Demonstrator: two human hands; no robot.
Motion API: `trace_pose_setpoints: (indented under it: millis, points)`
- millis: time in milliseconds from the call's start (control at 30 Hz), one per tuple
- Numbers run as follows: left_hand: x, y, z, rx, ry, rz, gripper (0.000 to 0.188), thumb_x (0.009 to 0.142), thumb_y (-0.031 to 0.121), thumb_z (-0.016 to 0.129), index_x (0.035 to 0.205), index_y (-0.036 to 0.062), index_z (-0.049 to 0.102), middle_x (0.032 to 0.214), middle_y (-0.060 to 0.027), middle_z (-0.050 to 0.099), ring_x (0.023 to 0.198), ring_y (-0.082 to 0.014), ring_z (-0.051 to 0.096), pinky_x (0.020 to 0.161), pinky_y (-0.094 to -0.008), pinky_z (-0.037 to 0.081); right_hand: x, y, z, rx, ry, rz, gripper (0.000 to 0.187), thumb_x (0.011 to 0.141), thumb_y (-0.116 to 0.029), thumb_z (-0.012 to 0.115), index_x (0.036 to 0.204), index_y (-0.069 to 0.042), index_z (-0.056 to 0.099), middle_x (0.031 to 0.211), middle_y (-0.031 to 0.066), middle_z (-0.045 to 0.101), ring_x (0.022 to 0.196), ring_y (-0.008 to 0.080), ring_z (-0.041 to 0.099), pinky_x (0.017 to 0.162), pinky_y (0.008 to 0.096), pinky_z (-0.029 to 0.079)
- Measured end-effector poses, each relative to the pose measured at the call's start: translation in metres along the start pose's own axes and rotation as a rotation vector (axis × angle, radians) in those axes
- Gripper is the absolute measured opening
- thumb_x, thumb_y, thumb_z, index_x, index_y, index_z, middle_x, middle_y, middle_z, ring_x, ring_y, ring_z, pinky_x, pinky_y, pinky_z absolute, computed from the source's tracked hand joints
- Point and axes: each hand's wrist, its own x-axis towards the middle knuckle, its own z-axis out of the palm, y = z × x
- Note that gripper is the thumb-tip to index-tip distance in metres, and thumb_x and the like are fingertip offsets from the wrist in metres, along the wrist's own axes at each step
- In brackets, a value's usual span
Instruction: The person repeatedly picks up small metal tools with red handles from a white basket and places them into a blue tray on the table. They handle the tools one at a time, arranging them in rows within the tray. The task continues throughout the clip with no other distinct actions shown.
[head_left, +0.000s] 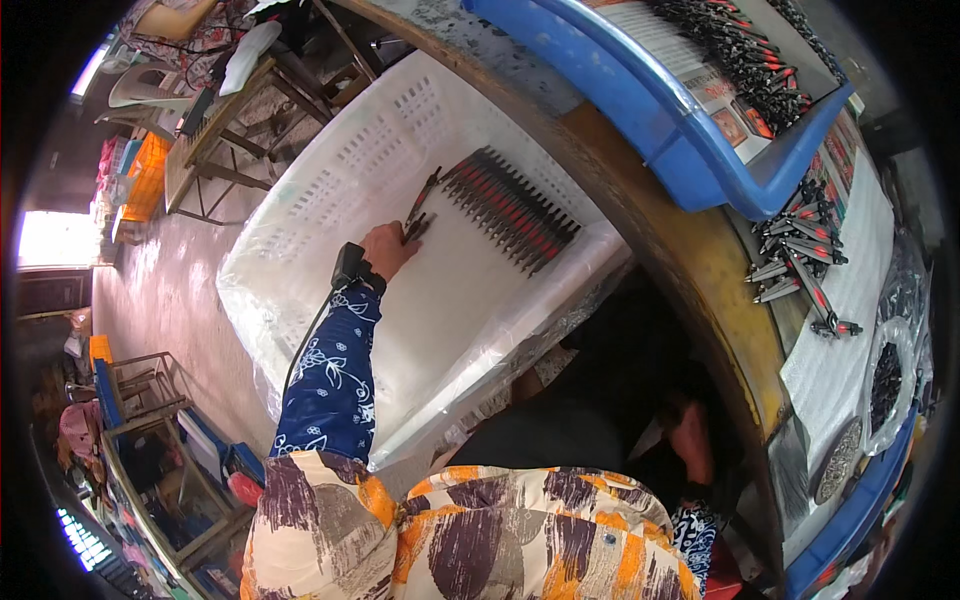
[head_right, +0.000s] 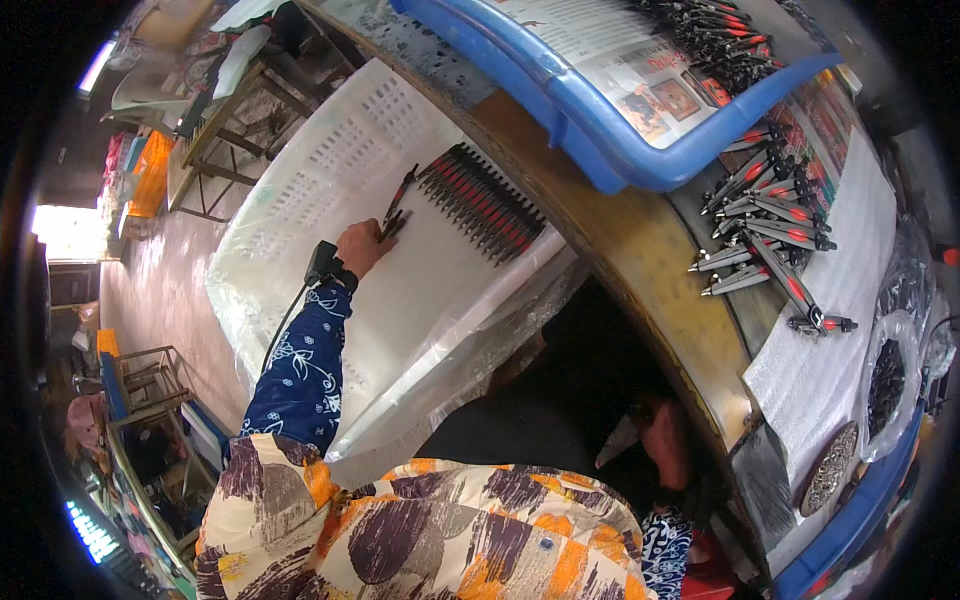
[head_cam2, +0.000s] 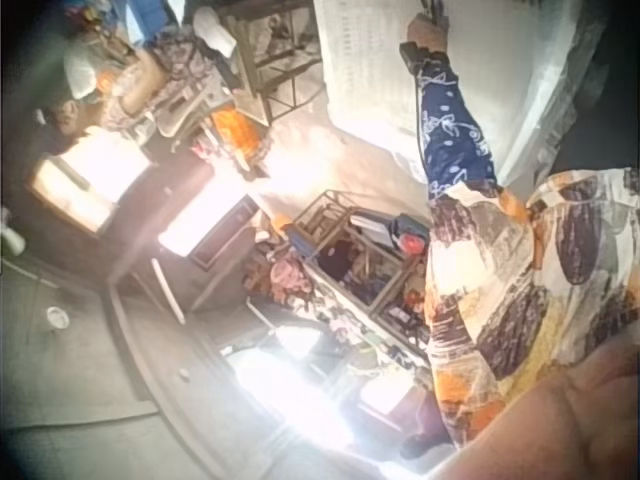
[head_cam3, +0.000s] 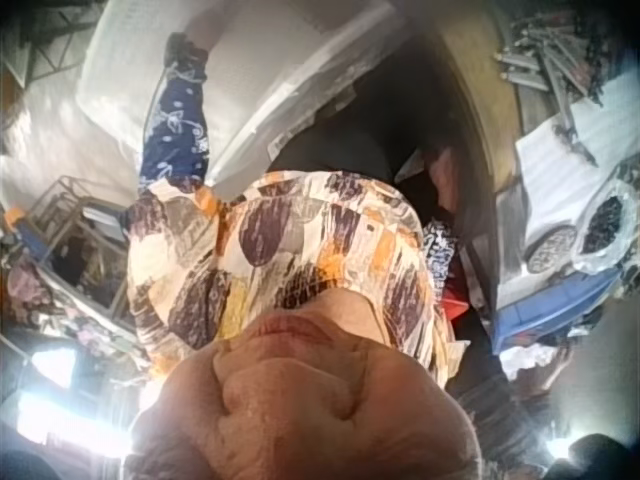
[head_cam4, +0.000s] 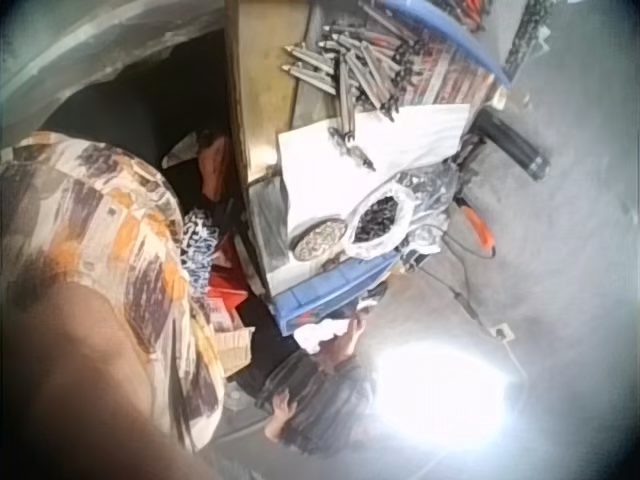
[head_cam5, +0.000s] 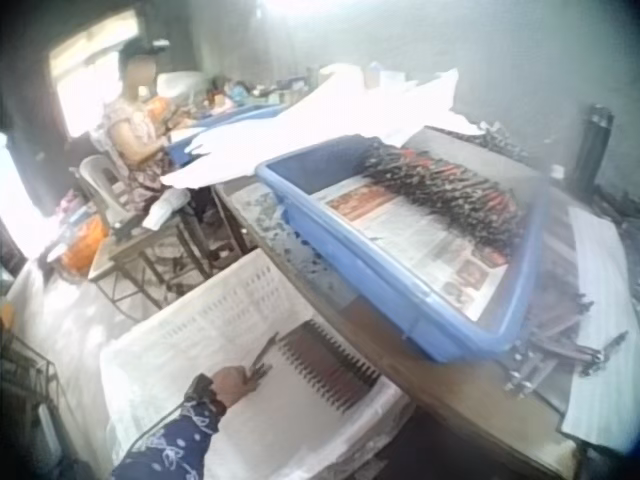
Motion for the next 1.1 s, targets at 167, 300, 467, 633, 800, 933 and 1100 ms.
trace_pose_setpoints:
  millis: [167,300,467,633,800,933,1100]
  points:
    - [0.012,0.006,0.014,-0.018,0.215,0.073,0.023,0.082,0.027,0.062,0.089,0.005,0.059,0.085,-0.0162,0.061,0.079,-0.0363,0.06,0.066,-0.0441,0.047,-0.004,0.001,0.004,-0.047,0.164,-0.153,0.029,0.077,-0.021,0.064,0.092,0.003,0.063,0.083,0.0272,0.061,0.073,0.041,0.061,0.06,0.0443,0.046]
    - [0.031,0.004,0.03,0.046,0.235,0.037,0.02,0.084,0.022,0.059,0.09,0.0032,0.056,0.083,-0.0178,0.059,0.079,-0.0387,0.059,0.066,-0.0465,0.047,-0.001,0.006,0.008,0.008,0.121,-0.156,0.029,0.078,-0.022,0.064,0.093,0.002,0.063,0.083,0.0279,0.06,0.074,0.0421,0.06,0.06,0.0451,0.046]
    - [0.05,0.005,0.036,0.09,0.171,-0.006,0.021,0.082,0.02,0.063,0.087,0.0014,0.055,0.084,-0.0198,0.06,0.08,-0.0395,0.059,0.068,-0.0476,0.047,-0.002,0.005,0.011,-0.042,0.164,-0.083,0.028,0.079,-0.022,0.063,0.092,0.002,0.062,0.084,0.028,0.06,0.076,0.0438,0.059,0.061,0.0465,0.046]
    - [0.056,0.006,0.037,0.036,0.212,0.006,0.018,0.076,0.015,0.064,0.084,0.0003,0.058,0.081,-0.0219,0.061,0.078,-0.0409,0.06,0.068,-0.048,0.048,-0.003,-0.001,0.004,0.01,0.149,-0.163,0.025,0.079,-0.02,0.062,0.091,0.002,0.062,0.083,0.0275,0.06,0.076,0.0442,0.059,0.06,0.0463,0.047]
    - [0.057,0.008,0.035,-0.037,0.237,-0.031,0.019,0.072,0.014,0.065,0.083,-0.0002,0.058,0.078,-0.0231,0.062,0.076,-0.042,0.061,0.068,-0.0488,0.048,0.0,0.004,0.006,0.022,0.134,-0.183,0.024,0.079,-0.019,0.062,0.091,0.002,0.062,0.082,0.0266,0.061,0.074,0.0436,0.059,0.059,0.0457,0.047]
    - [0.058,0.011,0.034,-0.068,0.269,-0.004,0.02,0.072,0.014,0.065,0.082,-0.0003,0.055,0.077,-0.0238,0.061,0.076,-0.0429,0.06,0.068,-0.0495,0.048,0.002,0.012,0.009,-0.009,0.119,-0.143,0.024,0.078,-0.019,0.063,0.09,0.002,0.063,0.083,0.0268,0.061,0.074,0.0432,0.059,0.059,0.0453,0.047]
    - [0.067,0.018,0.032,-0.089,0.263,0.022,0.02,0.074,0.013,0.063,0.084,0.0001,0.052,0.079,-0.0244,0.061,0.077,-0.0434,0.059,0.067,-0.0506,0.048,0.0,0.008,0.008,0.032,0.106,-0.043,0.028,0.076,-0.017,0.066,0.095,0.002,0.062,0.09,0.0261,0.061,0.083,0.0413,0.06,0.068,0.0438,0.048]
